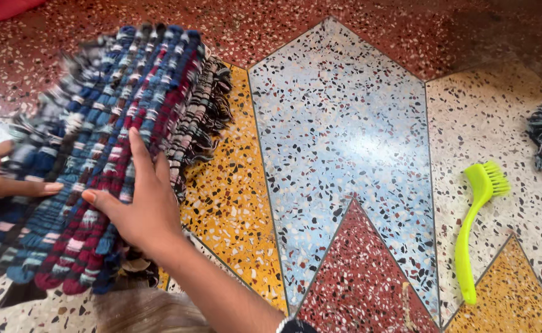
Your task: The person cleans a woven rug by brushing its surface with a yellow brush while sitting on a tiled floor.
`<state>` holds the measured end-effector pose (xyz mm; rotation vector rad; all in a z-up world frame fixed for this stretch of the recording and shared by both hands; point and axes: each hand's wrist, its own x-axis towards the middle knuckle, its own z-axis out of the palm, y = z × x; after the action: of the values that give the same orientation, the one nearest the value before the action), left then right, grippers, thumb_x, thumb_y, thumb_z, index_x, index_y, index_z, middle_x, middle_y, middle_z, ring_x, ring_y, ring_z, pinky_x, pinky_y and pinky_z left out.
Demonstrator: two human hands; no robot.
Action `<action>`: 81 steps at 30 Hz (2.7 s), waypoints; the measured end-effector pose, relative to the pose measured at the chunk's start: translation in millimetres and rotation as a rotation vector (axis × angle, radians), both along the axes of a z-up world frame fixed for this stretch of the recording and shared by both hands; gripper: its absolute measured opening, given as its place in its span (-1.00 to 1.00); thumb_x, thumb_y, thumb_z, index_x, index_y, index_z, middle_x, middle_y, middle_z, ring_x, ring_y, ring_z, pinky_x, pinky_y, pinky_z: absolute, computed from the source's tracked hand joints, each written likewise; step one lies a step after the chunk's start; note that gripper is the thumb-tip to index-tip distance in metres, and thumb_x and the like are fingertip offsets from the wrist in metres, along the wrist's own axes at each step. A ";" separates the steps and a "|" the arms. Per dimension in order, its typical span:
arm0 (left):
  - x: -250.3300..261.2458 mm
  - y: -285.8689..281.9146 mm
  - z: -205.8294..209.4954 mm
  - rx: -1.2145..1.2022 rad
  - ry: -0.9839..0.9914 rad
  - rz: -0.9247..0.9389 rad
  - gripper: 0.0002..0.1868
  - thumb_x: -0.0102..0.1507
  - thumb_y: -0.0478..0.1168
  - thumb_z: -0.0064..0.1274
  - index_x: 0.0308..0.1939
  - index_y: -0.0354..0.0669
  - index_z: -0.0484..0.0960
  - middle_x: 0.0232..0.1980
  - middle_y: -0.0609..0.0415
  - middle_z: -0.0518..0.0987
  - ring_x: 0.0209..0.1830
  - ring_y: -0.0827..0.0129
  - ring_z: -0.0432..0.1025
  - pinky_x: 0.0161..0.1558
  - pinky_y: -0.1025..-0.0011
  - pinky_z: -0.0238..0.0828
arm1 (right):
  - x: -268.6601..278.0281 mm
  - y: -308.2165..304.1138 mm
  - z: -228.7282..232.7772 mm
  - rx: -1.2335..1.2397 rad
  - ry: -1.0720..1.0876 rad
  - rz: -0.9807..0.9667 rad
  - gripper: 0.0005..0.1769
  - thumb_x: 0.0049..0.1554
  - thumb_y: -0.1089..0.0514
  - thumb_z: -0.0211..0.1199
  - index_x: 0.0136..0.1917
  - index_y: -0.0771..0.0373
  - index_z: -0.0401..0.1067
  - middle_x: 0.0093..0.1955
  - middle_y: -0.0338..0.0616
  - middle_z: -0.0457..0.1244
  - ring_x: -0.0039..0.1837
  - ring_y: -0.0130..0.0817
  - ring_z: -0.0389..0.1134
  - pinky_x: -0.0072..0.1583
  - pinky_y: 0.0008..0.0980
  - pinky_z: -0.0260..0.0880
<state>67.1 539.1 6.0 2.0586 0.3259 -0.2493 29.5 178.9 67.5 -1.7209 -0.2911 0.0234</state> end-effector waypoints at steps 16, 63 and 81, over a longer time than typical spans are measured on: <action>21.1 -456.1 57.9 0.621 -0.784 -0.255 -0.44 0.07 0.03 0.30 0.15 0.17 0.55 0.56 -0.27 0.08 0.60 -0.29 -0.37 0.34 -0.51 -0.56 | 49.5 -377.2 -62.7 -0.866 -0.338 -0.373 -0.06 0.00 -0.05 0.46 0.55 0.04 0.13 0.51 0.32 -0.08 0.54 0.24 -0.08 0.49 0.20 -0.12; -69.6 -545.0 12.6 -0.448 -0.143 0.172 -0.59 0.18 0.06 0.22 -0.22 -0.23 0.57 -0.37 0.14 0.57 -0.44 0.56 0.38 -0.40 0.52 0.36 | -31.9 -343.8 -0.6 0.237 0.733 -0.183 -0.22 0.01 0.41 0.32 0.45 0.02 0.20 -0.06 -0.21 0.41 -0.12 -0.49 0.42 -0.05 -0.37 0.48; -39.2 -516.4 26.0 -0.134 -0.238 0.241 -0.76 0.02 -0.20 0.25 -0.41 -0.29 0.57 -0.53 0.07 0.55 -0.54 0.39 0.42 -0.42 0.34 0.35 | -39.4 -504.5 13.7 -0.105 0.481 -0.595 -0.44 0.22 0.46 0.10 0.47 0.29 0.24 -0.05 0.15 0.40 -0.15 -0.35 0.36 -0.18 -0.37 0.35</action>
<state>27.8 22.8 32.0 1.8724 0.3954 0.1170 -9.9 -325.6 81.2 -1.7859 0.5866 0.0158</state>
